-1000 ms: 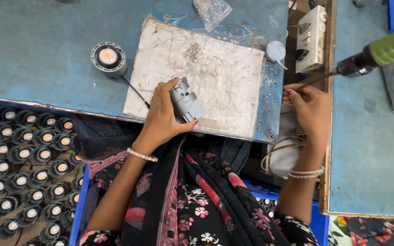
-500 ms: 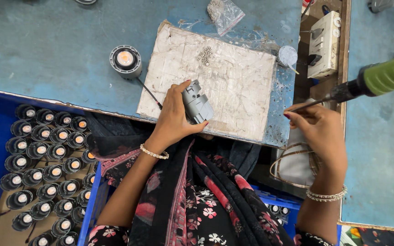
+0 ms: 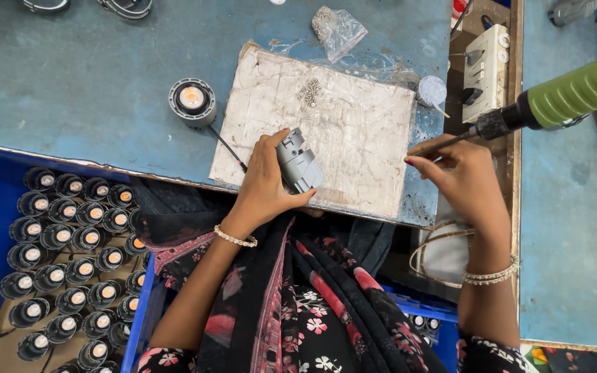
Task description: The person assembles small LED light fixtures by inserting LED modules into metal housings and securing them with screws using a power drill. Completed units are placed into a blue bin on the workbench.
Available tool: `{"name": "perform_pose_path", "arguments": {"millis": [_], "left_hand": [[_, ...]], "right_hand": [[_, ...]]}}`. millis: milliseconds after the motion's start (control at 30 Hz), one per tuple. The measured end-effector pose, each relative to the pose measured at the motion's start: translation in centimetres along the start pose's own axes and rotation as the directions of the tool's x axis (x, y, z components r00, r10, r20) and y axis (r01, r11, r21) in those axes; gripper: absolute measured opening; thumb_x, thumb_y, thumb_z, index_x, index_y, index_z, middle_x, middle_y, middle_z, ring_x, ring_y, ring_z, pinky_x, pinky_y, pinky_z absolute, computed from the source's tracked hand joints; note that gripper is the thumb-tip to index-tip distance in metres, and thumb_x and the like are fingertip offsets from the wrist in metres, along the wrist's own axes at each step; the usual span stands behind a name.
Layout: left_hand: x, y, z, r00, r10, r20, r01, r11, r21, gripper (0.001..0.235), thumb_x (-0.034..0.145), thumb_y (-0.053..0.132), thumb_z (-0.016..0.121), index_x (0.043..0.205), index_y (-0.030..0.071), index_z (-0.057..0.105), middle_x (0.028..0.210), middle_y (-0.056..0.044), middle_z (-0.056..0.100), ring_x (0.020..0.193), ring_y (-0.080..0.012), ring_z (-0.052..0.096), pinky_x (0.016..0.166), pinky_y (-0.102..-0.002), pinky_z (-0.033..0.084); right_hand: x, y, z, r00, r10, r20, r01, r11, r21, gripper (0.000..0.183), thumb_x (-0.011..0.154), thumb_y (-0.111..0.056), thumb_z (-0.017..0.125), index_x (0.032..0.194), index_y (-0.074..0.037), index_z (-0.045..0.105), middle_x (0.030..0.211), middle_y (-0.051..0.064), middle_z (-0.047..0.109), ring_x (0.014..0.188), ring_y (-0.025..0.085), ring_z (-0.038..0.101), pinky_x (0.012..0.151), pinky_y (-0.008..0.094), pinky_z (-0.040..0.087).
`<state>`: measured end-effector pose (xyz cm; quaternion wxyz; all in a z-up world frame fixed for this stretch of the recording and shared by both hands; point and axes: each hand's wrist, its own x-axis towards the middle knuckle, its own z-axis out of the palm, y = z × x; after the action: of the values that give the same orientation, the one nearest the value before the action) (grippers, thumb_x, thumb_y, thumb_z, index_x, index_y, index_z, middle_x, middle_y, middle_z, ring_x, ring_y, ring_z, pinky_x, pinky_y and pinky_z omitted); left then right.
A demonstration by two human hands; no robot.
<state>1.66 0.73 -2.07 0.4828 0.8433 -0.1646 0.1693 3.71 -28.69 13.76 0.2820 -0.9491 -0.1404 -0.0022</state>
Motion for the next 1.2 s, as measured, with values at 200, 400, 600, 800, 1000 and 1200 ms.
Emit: {"name": "perform_pose_path", "arguments": {"millis": [200,400,600,800,1000,1200], "left_hand": [[0.1,0.3,-0.2,1.0,-0.027,0.006,0.027,1.0,-0.016,0.111,0.062,0.031,0.095,0.148,-0.001,0.032,0.131,-0.025,0.048,0.124,-0.0425,0.049,0.11,-0.049,0.039],[0.3,0.5,-0.3,1.0,-0.007,-0.011,0.007,0.999,-0.05,0.11,0.062,0.029,0.095,0.148,0.001,0.033,0.13,-0.024,0.048,0.123,-0.0424,0.049,0.109,-0.049,0.039],[1.0,1.0,0.5,1.0,0.009,0.019,-0.006,0.99,-0.138,0.105,0.064,0.027,0.093,0.148,0.003,0.035,0.129,-0.022,0.048,0.123,-0.0408,0.049,0.108,-0.047,0.041],[2.8,1.9,3.6,0.99,0.098,0.101,-0.079,0.982,-0.174,0.102,0.064,0.03,0.091,0.146,0.003,0.036,0.129,-0.021,0.05,0.121,-0.0396,0.051,0.107,-0.047,0.042],[3.7,2.2,5.1,0.985,0.074,0.153,-0.06,0.994,-0.093,0.107,0.061,0.035,0.091,0.147,0.004,0.036,0.127,-0.022,0.05,0.119,-0.0411,0.05,0.102,-0.048,0.041],[3.4,2.2,5.0,0.988,0.09,0.124,-0.078,0.992,-0.095,0.107,0.063,0.036,0.091,0.147,0.004,0.034,0.128,-0.022,0.048,0.12,-0.0412,0.05,0.104,-0.048,0.041]], "right_hand": [[1.4,1.8,-5.0,0.946,0.195,0.26,-0.118,0.952,-0.283,0.053,0.085,-0.028,0.081,0.13,-0.004,0.068,0.11,0.016,0.073,0.094,0.025,0.072,0.083,0.035,0.056],[4.4,8.1,-13.2,0.939,-0.341,-0.04,0.331,0.869,0.368,0.059,0.114,-0.042,0.045,0.162,-0.01,0.031,0.152,0.021,0.051,0.142,0.033,0.052,0.118,0.044,0.047],[8.5,14.4,-15.6,0.885,-0.46,-0.08,0.399,0.657,0.639,0.032,0.122,-0.033,0.046,0.145,-0.009,0.047,0.148,0.013,0.048,0.138,0.025,0.051,0.124,0.04,0.039],[12.0,15.5,-13.3,0.812,-0.539,-0.224,0.406,0.246,0.88,0.03,0.097,-0.035,0.055,0.108,-0.008,0.063,0.104,0.003,0.067,0.089,0.015,0.068,0.087,0.039,0.056],[12.1,11.2,-10.2,0.523,-0.836,-0.165,0.223,-0.053,0.973,0.024,0.102,-0.029,0.052,0.101,-0.009,0.064,0.081,0.0,0.068,0.065,0.014,0.069,0.063,0.036,0.06],[9.5,3.2,-7.6,0.508,-0.859,-0.066,0.421,0.181,0.889,0.052,0.101,-0.051,0.051,0.128,-0.008,0.042,0.082,0.006,0.059,0.061,0.024,0.066,0.06,0.048,0.058]]}}
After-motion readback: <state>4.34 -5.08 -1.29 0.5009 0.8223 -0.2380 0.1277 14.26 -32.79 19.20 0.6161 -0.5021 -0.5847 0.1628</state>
